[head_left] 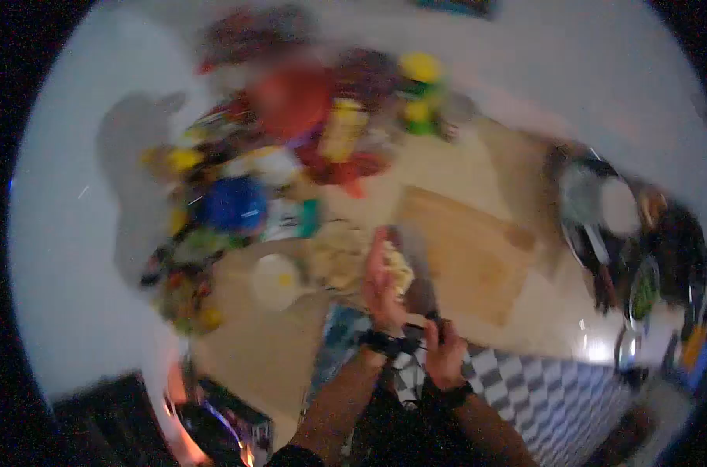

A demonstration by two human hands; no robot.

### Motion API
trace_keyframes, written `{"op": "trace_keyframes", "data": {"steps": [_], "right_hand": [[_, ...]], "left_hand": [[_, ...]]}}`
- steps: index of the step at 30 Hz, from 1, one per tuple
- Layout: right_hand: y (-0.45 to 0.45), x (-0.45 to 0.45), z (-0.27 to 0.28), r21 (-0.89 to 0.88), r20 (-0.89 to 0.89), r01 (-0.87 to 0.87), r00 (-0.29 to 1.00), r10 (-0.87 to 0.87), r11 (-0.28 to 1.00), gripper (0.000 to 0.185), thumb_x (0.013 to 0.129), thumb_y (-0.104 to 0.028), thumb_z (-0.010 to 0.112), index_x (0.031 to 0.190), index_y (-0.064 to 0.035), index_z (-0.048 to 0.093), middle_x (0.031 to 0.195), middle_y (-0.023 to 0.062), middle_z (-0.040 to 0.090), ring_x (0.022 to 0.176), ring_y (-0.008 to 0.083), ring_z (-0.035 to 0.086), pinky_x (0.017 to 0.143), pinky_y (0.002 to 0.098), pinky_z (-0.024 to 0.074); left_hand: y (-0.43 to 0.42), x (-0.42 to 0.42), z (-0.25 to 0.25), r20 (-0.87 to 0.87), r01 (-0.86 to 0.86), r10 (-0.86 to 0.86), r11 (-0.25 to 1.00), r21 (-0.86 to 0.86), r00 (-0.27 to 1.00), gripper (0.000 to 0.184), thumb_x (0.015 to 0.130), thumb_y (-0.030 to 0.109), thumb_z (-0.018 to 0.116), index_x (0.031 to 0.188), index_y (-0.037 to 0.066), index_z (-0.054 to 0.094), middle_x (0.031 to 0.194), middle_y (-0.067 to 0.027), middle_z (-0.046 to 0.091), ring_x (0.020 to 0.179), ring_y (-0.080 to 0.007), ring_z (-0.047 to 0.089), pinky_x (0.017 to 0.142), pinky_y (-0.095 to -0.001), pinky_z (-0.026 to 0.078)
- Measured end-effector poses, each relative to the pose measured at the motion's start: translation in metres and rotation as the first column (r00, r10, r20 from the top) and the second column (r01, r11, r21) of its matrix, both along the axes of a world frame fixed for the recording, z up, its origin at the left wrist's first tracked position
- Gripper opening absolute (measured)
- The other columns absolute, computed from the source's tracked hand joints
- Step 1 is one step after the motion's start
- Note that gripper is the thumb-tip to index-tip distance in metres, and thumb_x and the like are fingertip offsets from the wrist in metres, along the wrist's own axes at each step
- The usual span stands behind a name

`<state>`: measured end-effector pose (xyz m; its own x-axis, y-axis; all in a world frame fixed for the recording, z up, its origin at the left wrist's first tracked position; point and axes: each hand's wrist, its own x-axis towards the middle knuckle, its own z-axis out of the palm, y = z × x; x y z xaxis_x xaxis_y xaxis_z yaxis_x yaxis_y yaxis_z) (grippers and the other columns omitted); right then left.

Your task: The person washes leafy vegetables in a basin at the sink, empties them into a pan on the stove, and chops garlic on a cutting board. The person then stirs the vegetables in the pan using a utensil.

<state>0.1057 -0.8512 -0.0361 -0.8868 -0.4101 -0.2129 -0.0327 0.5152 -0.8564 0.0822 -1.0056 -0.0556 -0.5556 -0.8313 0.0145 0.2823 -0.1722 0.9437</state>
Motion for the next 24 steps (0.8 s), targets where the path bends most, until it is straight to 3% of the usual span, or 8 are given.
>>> {"op": "trace_keyframes", "data": {"steps": [6, 8, 11, 12, 14, 18, 21, 24], "right_hand": [[-0.062, 0.025, 0.096, 0.092, 0.1, -0.461, 0.886, 0.452, 0.883, 0.028, 0.103, -0.028, 0.057, 0.101, -0.0011, 0.064, 0.072, 0.0082, 0.064, 0.064, 0.0162, 0.054, 0.058, 0.0373, 0.0454], [-0.08, 0.056, 0.096, 0.023, -0.267, -0.67, 0.711, 0.651, 0.742, 0.03, 0.103, -0.029, 0.056, 0.098, -0.0006, 0.064, 0.073, 0.0114, 0.064, 0.064, 0.0173, 0.055, 0.058, 0.0381, 0.0453], [-0.127, 0.124, 0.158, -0.08, -0.571, -0.837, 0.483, 0.664, 0.541, 0.033, 0.103, -0.031, 0.056, 0.094, 0.0, 0.062, 0.071, 0.0146, 0.061, 0.062, 0.0199, 0.054, 0.058, 0.0395, 0.0447], [-0.139, 0.147, 0.176, -0.1, -0.634, -0.868, 0.433, 0.641, 0.487, 0.033, 0.103, -0.031, 0.056, 0.093, 0.0002, 0.062, 0.07, 0.0153, 0.06, 0.061, 0.0206, 0.053, 0.058, 0.0399, 0.0445], [-0.167, 0.201, 0.183, -0.119, -0.439, -0.932, 0.359, 0.824, 0.343, 0.035, 0.103, -0.033, 0.056, 0.092, 0.0009, 0.061, 0.069, 0.0162, 0.059, 0.06, 0.0235, 0.053, 0.058, 0.0413, 0.0444], [-0.202, 0.328, 0.224, -0.134, -0.224, -0.96, 0.271, 0.936, 0.246, 0.043, 0.102, -0.038, 0.056, 0.088, 0.003, 0.06, 0.068, 0.0186, 0.059, 0.061, 0.0307, 0.058, 0.06, 0.0454, 0.0452], [-0.22, 0.413, 0.226, -0.058, -0.197, -0.987, 0.162, 0.967, 0.153, 0.048, 0.102, -0.042, 0.054, 0.086, 0.0037, 0.061, 0.069, 0.0202, 0.061, 0.065, 0.0357, 0.063, 0.061, 0.0463, 0.0469], [-0.219, 0.484, 0.257, -0.119, -0.374, -0.992, 0.074, 0.925, 0.031, 0.052, 0.101, -0.044, 0.053, 0.087, 0.0049, 0.063, 0.073, 0.0228, 0.064, 0.07, 0.0402, 0.066, 0.066, 0.048, 0.0506]], "left_hand": [[-0.064, 0.104, 0.126, -0.155, -0.375, 0.377, 0.926, 0.043, 0.913, 0.053, 0.099, 0.021, 0.059, 0.144, -0.004, 0.048, 0.149, -0.0186, 0.049, 0.138, -0.0271, 0.047, 0.108, -0.0401, 0.042], [-0.086, 0.164, 0.131, 0.182, -0.527, 0.709, 0.647, -0.551, 0.681, 0.05, 0.098, 0.024, 0.06, 0.139, -0.004, 0.053, 0.142, -0.0194, 0.054, 0.131, -0.0307, 0.053, 0.104, -0.04, 0.046], [-0.106, 0.265, 0.17, 0.218, -0.465, 0.92, 0.356, -0.81, 0.324, 0.045, 0.095, 0.023, 0.062, 0.13, -0.004, 0.058, 0.135, -0.0204, 0.057, 0.125, -0.0356, 0.056, 0.102, -0.041, 0.047], [-0.11, 0.297, 0.188, 0.183, -0.491, 0.94, 0.309, -0.814, 0.287, 0.045, 0.095, 0.023, 0.062, 0.13, -0.004, 0.058, 0.135, -0.0204, 0.057, 0.125, -0.0356, 0.056, 0.102, -0.041, 0.047], [-0.115, 0.376, 0.224, 0.483, -0.57, 0.84, 0.529, -0.629, 0.246, 0.04, 0.091, 0.021, 0.064, 0.123, -0.003, 0.062, 0.13, -0.021, 0.059, 0.121, -0.0391, 0.056, 0.103, -0.0428, 0.047], [-0.123, 0.509, 0.254, 0.436, -0.575, 0.898, 0.331, -0.748, -0.051, 0.034, 0.089, 0.02, 0.064, 0.116, -0.001, 0.064, 0.128, -0.0209, 0.06, 0.12, -0.0386, 0.056, 0.105, -0.044, 0.044], [-0.116, 0.595, 0.281, 0.382, -0.611, 0.922, 0.269, -0.745, -0.06, 0.03, 0.087, 0.019, 0.065, 0.108, -0.002, 0.065, 0.125, -0.022, 0.059, 0.119, -0.0386, 0.055, 0.105, -0.0459, 0.043], [-0.119, 0.679, 0.253, 0.302, -0.529, 0.917, 0.127, -0.839, -0.259, 0.028, 0.088, 0.021, 0.063, 0.102, -0.002, 0.065, 0.125, -0.0238, 0.059, 0.121, -0.0395, 0.052, 0.105, -0.0478, 0.042]]}}
